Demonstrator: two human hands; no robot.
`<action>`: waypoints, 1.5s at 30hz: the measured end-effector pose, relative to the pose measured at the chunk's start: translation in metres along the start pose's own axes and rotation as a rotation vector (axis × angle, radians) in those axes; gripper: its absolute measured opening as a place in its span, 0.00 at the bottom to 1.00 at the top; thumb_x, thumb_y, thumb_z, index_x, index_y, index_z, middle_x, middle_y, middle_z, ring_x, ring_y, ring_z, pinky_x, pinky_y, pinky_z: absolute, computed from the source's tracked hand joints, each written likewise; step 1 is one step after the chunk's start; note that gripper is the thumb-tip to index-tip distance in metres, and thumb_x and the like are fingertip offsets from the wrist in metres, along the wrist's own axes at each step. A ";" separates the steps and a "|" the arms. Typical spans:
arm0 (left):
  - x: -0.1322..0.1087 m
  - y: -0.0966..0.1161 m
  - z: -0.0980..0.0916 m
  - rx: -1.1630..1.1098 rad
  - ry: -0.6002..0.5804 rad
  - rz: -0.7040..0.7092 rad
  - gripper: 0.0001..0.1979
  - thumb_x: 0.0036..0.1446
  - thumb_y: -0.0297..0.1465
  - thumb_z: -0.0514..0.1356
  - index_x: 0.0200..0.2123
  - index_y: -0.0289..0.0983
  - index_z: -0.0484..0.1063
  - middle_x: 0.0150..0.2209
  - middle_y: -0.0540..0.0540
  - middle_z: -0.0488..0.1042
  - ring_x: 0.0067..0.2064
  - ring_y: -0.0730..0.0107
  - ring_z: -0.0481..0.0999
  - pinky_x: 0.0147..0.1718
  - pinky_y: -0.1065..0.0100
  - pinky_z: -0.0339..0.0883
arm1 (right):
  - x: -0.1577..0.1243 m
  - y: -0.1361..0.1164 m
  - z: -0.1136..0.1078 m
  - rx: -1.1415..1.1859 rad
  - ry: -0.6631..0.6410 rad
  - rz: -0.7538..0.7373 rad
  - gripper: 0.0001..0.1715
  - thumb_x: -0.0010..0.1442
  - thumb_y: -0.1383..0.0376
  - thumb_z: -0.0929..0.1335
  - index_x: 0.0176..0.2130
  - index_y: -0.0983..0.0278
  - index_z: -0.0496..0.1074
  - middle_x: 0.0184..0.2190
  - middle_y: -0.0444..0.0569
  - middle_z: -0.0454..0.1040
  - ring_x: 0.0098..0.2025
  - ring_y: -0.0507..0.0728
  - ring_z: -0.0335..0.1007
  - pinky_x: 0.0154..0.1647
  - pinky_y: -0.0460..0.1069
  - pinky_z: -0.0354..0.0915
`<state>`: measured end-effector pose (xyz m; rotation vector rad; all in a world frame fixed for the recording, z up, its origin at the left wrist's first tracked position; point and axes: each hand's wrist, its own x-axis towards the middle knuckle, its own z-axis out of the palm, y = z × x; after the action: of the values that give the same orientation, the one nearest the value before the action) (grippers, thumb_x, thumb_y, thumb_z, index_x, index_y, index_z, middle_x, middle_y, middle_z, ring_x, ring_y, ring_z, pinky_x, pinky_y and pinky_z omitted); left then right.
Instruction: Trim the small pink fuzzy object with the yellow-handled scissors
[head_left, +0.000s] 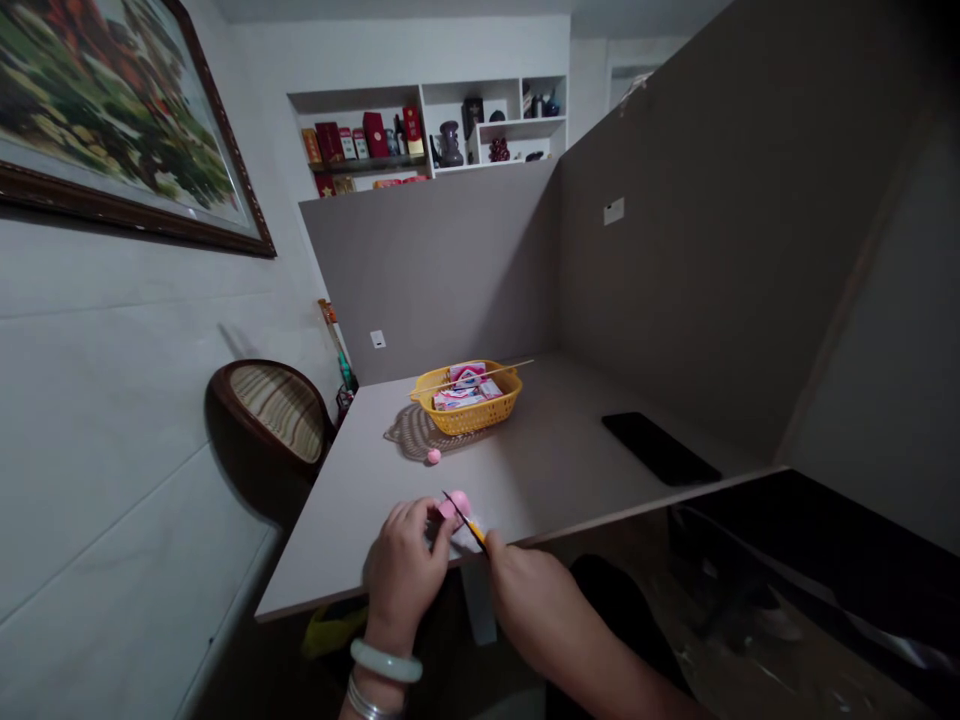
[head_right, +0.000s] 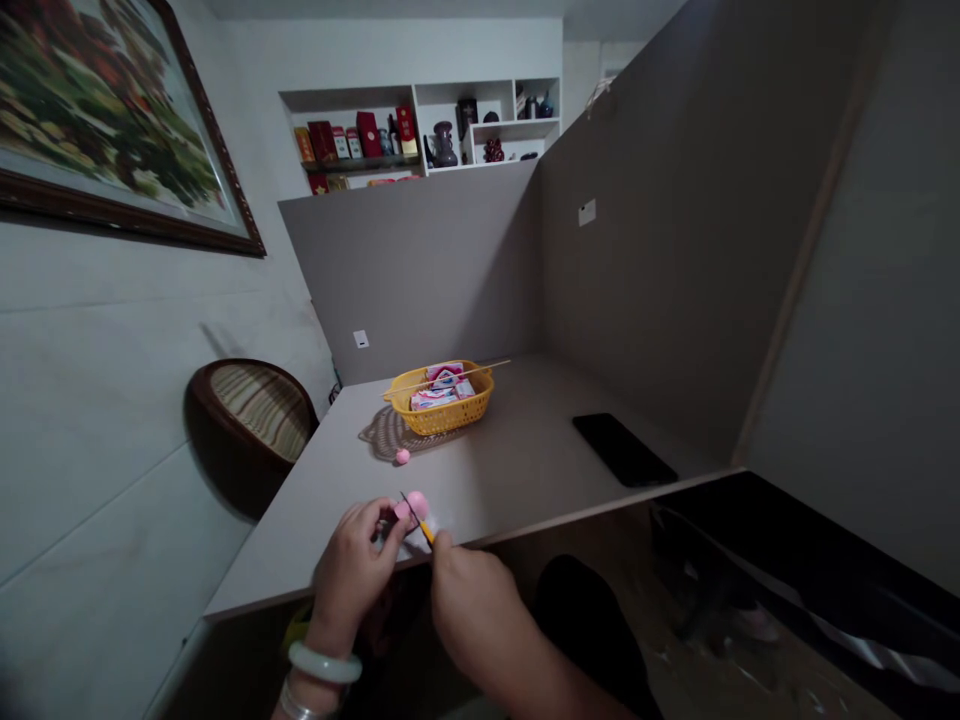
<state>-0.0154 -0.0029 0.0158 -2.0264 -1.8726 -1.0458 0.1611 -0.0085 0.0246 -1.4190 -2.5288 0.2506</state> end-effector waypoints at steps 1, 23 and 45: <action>0.000 0.000 0.000 -0.004 -0.001 0.001 0.10 0.65 0.39 0.54 0.37 0.40 0.70 0.35 0.45 0.75 0.40 0.60 0.74 0.39 0.61 0.67 | 0.004 -0.002 -0.003 0.000 -0.001 0.001 0.14 0.61 0.77 0.59 0.43 0.65 0.66 0.32 0.52 0.79 0.33 0.59 0.78 0.25 0.47 0.54; -0.001 0.002 -0.001 0.008 -0.003 -0.007 0.10 0.64 0.40 0.55 0.37 0.41 0.71 0.35 0.46 0.75 0.40 0.61 0.74 0.39 0.63 0.68 | -0.017 0.000 0.000 0.015 -0.093 0.063 0.16 0.62 0.77 0.58 0.45 0.64 0.66 0.33 0.51 0.79 0.34 0.59 0.79 0.25 0.47 0.55; -0.001 0.000 -0.001 -0.014 -0.012 -0.018 0.10 0.64 0.39 0.55 0.37 0.41 0.70 0.35 0.46 0.75 0.40 0.61 0.74 0.38 0.62 0.68 | 0.004 -0.004 -0.003 0.001 -0.029 0.023 0.15 0.61 0.78 0.58 0.43 0.65 0.66 0.33 0.53 0.79 0.34 0.59 0.78 0.26 0.47 0.57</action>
<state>-0.0161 -0.0046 0.0158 -2.0325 -1.8979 -1.0563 0.1571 -0.0072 0.0293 -1.4547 -2.5363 0.2775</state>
